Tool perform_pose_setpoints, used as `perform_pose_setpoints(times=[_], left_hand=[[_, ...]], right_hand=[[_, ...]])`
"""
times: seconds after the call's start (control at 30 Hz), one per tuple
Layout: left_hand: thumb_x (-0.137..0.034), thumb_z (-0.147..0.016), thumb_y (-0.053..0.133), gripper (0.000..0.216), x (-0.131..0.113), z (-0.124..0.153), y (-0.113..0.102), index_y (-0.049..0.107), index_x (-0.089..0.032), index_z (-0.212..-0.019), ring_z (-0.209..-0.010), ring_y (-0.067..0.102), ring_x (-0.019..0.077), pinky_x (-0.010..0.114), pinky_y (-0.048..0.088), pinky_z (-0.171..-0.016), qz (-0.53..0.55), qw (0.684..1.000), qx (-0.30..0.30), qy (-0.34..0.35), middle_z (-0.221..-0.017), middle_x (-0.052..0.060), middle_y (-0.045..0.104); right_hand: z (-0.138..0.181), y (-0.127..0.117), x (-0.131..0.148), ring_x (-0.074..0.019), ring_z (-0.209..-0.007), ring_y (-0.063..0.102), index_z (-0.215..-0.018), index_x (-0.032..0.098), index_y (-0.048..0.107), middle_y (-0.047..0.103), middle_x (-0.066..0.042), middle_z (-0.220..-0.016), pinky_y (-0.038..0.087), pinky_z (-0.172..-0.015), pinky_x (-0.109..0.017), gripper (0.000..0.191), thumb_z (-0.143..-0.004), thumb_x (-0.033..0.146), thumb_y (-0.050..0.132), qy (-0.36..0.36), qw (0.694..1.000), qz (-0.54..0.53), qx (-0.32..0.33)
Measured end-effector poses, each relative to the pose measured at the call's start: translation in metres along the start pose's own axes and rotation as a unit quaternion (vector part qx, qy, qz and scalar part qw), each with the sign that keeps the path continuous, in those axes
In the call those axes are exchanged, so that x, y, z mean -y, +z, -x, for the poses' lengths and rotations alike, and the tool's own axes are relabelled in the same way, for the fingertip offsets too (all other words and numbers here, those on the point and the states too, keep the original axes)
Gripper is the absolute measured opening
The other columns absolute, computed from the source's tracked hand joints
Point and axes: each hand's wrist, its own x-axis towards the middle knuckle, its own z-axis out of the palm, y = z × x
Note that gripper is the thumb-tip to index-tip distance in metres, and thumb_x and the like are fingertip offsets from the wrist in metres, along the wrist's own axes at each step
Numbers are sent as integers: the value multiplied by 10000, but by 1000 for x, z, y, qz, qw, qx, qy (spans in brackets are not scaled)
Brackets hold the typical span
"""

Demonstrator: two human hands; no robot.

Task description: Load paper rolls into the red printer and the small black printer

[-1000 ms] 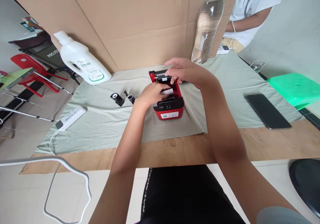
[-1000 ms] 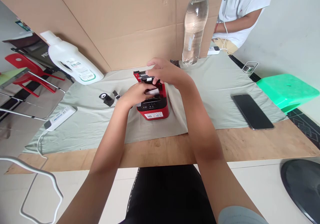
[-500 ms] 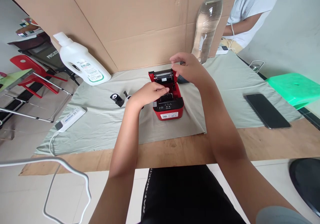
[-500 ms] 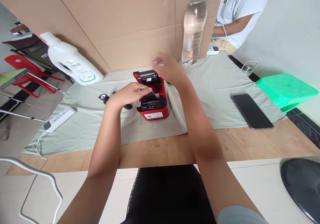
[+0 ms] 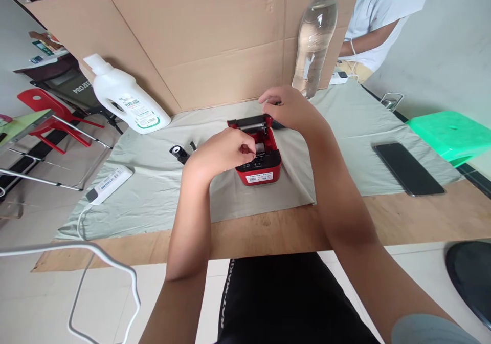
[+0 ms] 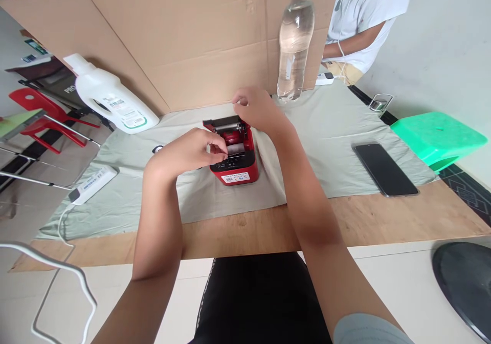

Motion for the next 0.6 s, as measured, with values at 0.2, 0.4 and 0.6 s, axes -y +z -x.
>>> perform_pose_setpoints(times=[0.2,0.4,0.6], left_hand=[[-317,-783,621,165,-1,-3,3,772,-259,-746,-627,597,183,324,411,-567,22,999,26,20,-683,4,689],[-401,-860,615,250,10,-6,0,708,-239,-692,-593,578,164,309,383,-552,45,999,11,-18,-649,-2,647],[-525,-782,758,322,62,-18,1,652,-229,-711,-614,623,202,307,420,-538,22,988,-24,-151,-681,49,687]], right_hand=[[14,-7,18,-291,-717,679,-788,226,690,717,-84,-731,534,-715,-454,223,-871,433,695,111,972,71,194],[17,2,30,-273,-598,679,-789,223,665,700,-73,-634,522,-641,-422,299,-904,498,647,125,965,107,204],[20,2,34,-274,-583,680,-853,236,667,687,-57,-615,529,-638,-432,348,-918,574,614,146,960,135,197]])
